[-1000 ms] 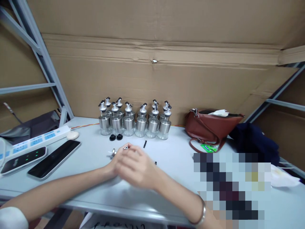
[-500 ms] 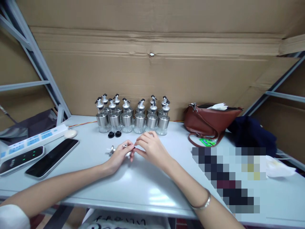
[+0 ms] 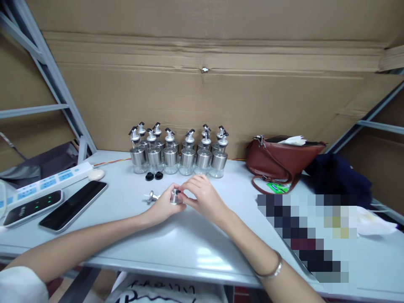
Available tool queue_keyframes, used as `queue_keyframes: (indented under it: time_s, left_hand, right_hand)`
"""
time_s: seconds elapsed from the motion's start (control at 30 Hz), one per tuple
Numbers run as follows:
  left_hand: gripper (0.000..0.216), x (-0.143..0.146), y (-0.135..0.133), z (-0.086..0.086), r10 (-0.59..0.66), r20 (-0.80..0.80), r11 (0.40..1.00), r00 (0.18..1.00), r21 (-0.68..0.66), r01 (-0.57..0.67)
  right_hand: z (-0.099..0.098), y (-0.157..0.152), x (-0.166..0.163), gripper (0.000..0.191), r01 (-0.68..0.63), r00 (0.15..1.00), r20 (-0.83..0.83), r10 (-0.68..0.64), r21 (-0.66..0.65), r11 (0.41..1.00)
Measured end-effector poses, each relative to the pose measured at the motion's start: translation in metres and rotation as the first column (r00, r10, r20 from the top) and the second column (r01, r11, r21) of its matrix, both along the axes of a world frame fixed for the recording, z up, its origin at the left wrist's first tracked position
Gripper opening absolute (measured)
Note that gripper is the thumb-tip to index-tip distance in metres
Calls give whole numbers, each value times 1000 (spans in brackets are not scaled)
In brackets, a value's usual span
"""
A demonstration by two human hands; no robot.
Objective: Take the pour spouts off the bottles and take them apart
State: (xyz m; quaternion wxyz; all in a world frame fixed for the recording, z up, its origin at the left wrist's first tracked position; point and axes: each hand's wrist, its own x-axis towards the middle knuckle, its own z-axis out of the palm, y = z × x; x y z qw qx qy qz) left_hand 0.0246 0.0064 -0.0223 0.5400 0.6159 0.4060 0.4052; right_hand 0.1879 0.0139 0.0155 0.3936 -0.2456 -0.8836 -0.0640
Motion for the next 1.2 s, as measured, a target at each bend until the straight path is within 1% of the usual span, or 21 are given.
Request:
queue_keyframes:
  time_s: [0.07,0.27,0.43,0.57,0.7,0.83,0.93,1.03,1.1,1.2]
  left_hand:
    - [35,0,0,-1,-10,-17,1000,1000,16,10]
    - [36,1,-2,1,-35,5,999,999,8,35]
    - [35,0,-4,2,-23,-40,1000,999,19,24]
    - [39,-2,-5,0,-32,-87,999,996,19,34]
    - [38,-3,-6,1,-26,-136,998,990,46,32]
    - [35,-3,-6,2,-52,-134,996,990,61,61]
    - [39,-3,-7,2,-72,-142,994,987,68,82]
    - [47,-4,-8,1,-86,-145,989,986,104,101]
    - [49,-5,-9,0,-102,-164,982,981,141,126]
    - [56,-11,-9,4,-85,-261,968,961,206,142]
  right_hand:
    - [-2,1,0,2,-7,1000,18,7,-8,1000]
    - [-3,1,1,4,-10,999,52,11,-13,1000]
    - [-2,-2,2,7,-62,996,57,67,-95,994]
    - [-1,-2,3,15,-112,993,20,117,-173,979]
    - [-3,-1,2,15,-106,994,-27,103,-239,965]
    - [-5,0,0,16,-109,993,-75,92,-283,953]
    - [-5,-1,0,15,-99,993,-88,76,-309,946]
    - [-2,-6,-1,7,-65,997,-64,47,-323,944]
    - [-1,-9,-2,5,-59,998,-48,45,-331,942]
    - [0,-12,-5,6,-83,996,-66,65,-337,938]
